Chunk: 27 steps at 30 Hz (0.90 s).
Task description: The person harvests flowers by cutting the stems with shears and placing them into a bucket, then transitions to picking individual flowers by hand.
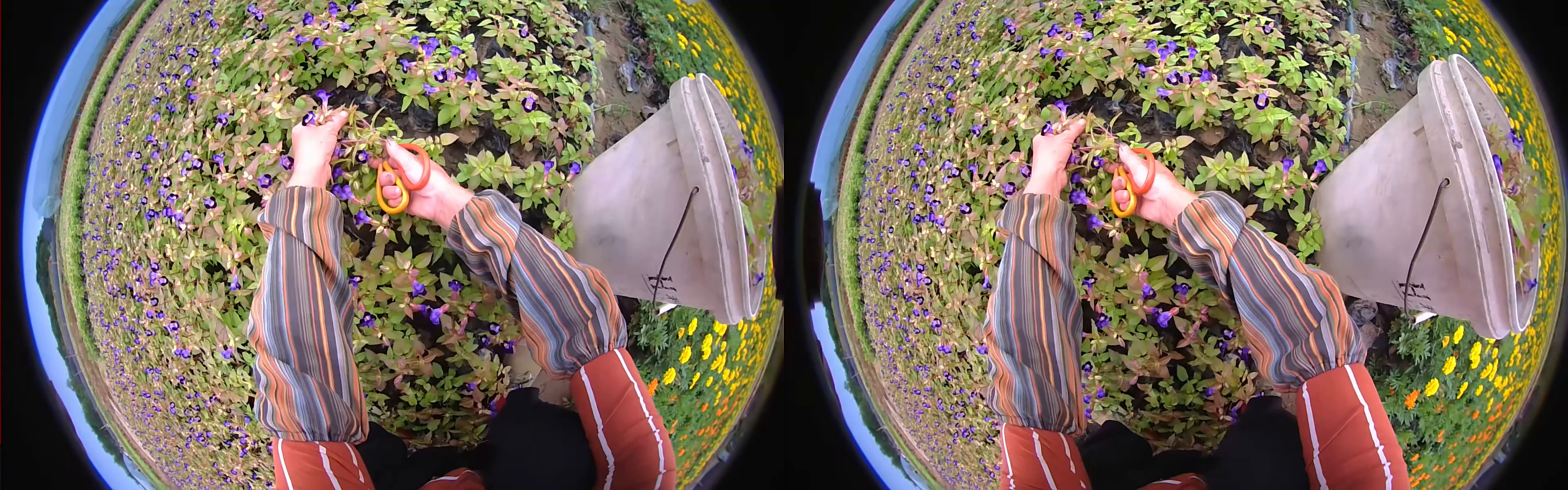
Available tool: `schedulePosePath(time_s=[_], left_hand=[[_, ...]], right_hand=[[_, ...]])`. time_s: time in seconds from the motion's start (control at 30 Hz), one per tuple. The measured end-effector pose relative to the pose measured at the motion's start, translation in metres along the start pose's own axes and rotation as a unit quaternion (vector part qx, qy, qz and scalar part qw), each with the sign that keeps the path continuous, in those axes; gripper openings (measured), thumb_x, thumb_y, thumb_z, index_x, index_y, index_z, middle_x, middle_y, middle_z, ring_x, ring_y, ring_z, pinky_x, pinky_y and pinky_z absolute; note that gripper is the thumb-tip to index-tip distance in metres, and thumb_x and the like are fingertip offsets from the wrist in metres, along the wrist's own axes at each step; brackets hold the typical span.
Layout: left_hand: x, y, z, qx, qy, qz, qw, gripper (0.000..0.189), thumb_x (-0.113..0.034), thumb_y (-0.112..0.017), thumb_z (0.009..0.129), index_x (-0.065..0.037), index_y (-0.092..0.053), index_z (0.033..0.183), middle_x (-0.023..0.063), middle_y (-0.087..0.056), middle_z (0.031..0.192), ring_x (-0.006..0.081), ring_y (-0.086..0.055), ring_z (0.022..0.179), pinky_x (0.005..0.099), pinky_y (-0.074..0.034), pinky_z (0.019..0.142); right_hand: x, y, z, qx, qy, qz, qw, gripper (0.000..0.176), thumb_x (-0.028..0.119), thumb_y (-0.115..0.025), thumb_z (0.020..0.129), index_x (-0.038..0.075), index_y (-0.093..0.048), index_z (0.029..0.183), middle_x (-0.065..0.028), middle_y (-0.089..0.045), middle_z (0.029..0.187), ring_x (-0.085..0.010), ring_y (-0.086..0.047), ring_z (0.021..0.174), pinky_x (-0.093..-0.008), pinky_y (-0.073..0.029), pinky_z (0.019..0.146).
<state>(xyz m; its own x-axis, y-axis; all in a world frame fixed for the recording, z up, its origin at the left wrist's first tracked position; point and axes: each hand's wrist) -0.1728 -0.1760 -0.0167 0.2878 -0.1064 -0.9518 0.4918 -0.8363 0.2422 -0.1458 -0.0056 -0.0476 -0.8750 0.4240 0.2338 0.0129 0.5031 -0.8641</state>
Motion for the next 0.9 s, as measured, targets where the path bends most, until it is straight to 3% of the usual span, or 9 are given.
schedulePosePath(time_s=[0.17, 0.4, 0.57, 0.63, 0.7, 0.9], left_hand=[[0.001, -0.001, -0.01, -0.017, -0.045, -0.01, 0.999, 0.018, -0.008, -0.072, 0.068, 0.002, -0.066, 0.082, 0.0033, -0.063, 0.073, 0.0094, -0.054, 0.061, 0.0262, -0.043, 0.057], [0.021, -0.009, 0.005, -0.002, -0.055, -0.079, 0.995, 0.01, -0.002, -0.068, 0.067, 0.001, -0.066, 0.077, 0.0031, -0.063, 0.073, 0.0094, -0.056, 0.064, 0.0249, -0.045, 0.059], [0.01, -0.008, -0.007, -0.009, -0.065, -0.132, 0.989, 0.014, -0.001, -0.065, 0.073, -0.001, -0.066, 0.088, 0.0038, -0.065, 0.082, 0.0101, -0.058, 0.074, 0.0238, -0.045, 0.069], [0.001, -0.005, -0.013, 0.004, -0.054, -0.167, 0.984, 0.016, -0.002, -0.064, 0.074, -0.003, -0.066, 0.09, 0.0027, -0.065, 0.085, 0.0096, -0.057, 0.078, 0.0237, -0.044, 0.072], [-0.006, -0.005, -0.017, 0.012, -0.059, -0.225, 0.973, 0.013, -0.004, -0.063, 0.074, -0.003, -0.066, 0.087, -0.0006, -0.062, 0.079, 0.0071, -0.054, 0.069, 0.0215, -0.042, 0.062], [-0.012, -0.006, -0.025, 0.044, 0.006, -0.248, 0.968, 0.013, -0.008, -0.064, 0.072, -0.005, -0.068, 0.084, 0.0002, -0.062, 0.081, 0.0097, -0.055, 0.074, 0.0243, -0.041, 0.069]], right_hand=[[-0.004, -0.003, -0.001, -0.019, 0.012, -0.033, 0.999, 0.046, 0.045, -0.052, 0.085, 0.004, -0.046, 0.104, 0.0008, -0.044, 0.064, -0.0079, -0.039, 0.049, -0.0193, -0.031, 0.041], [-0.001, 0.001, -0.008, 0.003, 0.006, -0.069, 0.998, 0.046, 0.044, -0.053, 0.085, 0.003, -0.045, 0.104, 0.0007, -0.042, 0.061, -0.0093, -0.038, 0.046, -0.0217, -0.031, 0.042], [0.013, 0.0, -0.037, 0.036, 0.056, -0.083, 0.994, 0.047, 0.044, -0.048, 0.088, 0.004, -0.044, 0.111, 0.0018, -0.038, 0.062, -0.0087, -0.033, 0.044, -0.0218, -0.027, 0.04], [0.026, 0.001, -0.048, 0.052, 0.076, -0.034, 0.995, 0.049, 0.045, -0.042, 0.09, 0.002, -0.045, 0.112, 0.0012, -0.036, 0.063, -0.0107, -0.035, 0.047, -0.0231, -0.028, 0.042], [0.041, 0.012, -0.046, 0.085, 0.103, -0.013, 0.991, 0.049, 0.045, -0.042, 0.09, 0.002, -0.045, 0.112, 0.001, -0.035, 0.064, -0.0109, -0.035, 0.05, -0.0235, -0.03, 0.046], [0.066, 0.027, -0.033, 0.096, 0.079, 0.043, 0.991, 0.051, 0.045, -0.047, 0.088, 0.0, -0.042, 0.113, 0.0001, -0.036, 0.07, -0.0114, -0.035, 0.057, -0.0232, -0.03, 0.049]])
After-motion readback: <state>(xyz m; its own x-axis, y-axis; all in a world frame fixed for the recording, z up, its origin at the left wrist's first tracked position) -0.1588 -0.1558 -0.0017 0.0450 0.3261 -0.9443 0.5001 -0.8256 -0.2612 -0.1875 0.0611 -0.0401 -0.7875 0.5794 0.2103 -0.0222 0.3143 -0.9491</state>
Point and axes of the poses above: each hand's wrist, its own z-axis towards the middle knuckle, its own y-axis out of the back of the hand, x = y × z
